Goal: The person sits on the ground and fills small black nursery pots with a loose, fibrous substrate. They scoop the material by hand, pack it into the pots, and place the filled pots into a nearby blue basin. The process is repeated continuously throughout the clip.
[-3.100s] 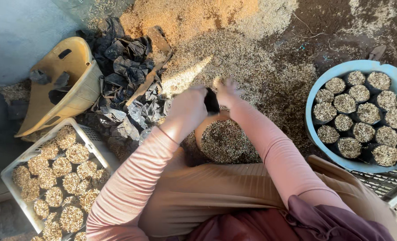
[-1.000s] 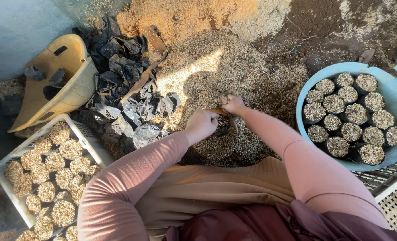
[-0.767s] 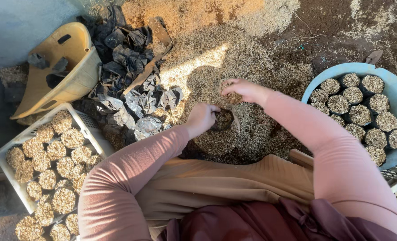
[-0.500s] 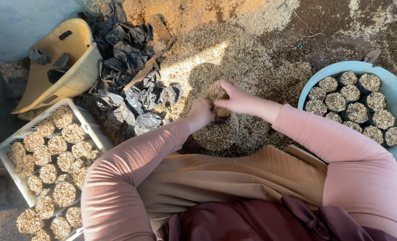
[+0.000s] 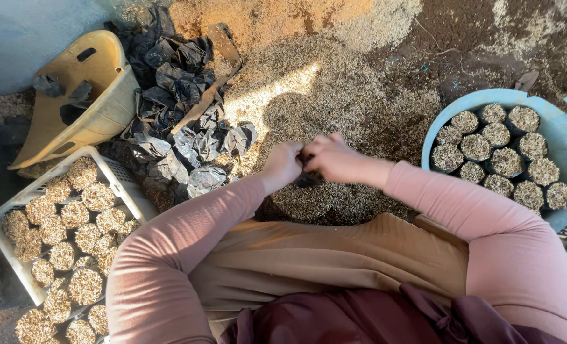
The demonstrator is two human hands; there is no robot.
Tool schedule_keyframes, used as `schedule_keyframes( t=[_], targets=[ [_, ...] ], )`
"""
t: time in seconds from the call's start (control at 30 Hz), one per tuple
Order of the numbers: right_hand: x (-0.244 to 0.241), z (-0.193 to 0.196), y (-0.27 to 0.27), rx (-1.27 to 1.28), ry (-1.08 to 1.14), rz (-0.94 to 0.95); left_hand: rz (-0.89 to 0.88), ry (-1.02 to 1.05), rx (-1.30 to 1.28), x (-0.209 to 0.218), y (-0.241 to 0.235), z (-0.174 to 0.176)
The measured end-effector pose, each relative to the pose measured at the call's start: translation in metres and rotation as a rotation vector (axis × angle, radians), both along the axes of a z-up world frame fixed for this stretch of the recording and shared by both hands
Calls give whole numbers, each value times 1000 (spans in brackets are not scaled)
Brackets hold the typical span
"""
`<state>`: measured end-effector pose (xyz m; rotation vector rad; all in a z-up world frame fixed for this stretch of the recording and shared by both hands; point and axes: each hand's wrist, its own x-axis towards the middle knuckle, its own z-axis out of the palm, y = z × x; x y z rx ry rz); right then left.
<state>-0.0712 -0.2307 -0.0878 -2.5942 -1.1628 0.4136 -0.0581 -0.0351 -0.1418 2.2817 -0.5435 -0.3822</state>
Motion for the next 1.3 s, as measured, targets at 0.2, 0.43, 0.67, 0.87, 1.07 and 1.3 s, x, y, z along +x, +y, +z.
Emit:
schedule_keyframes(
  t=[0.2,0.43,0.67,0.87,1.07,1.3],
  targets=[
    [67,-56,-57,461,957,-921,-100,43,-31,0,8,40],
    [58,-96,-19,72,888,-1183,-109,142,239,-2,-4,61],
    [84,-107,-13,63,791,-883,-91,-7,24,-4,-2,40],
    [89,-25,-36,421,1164,-754,-51,176,95,0,2,46],
    [24,61,4,51,896,-622,-9,306,191,8,3,44],
    [-21,35,6,124,204,-340,72,443,96,6,2,40]
  ],
)
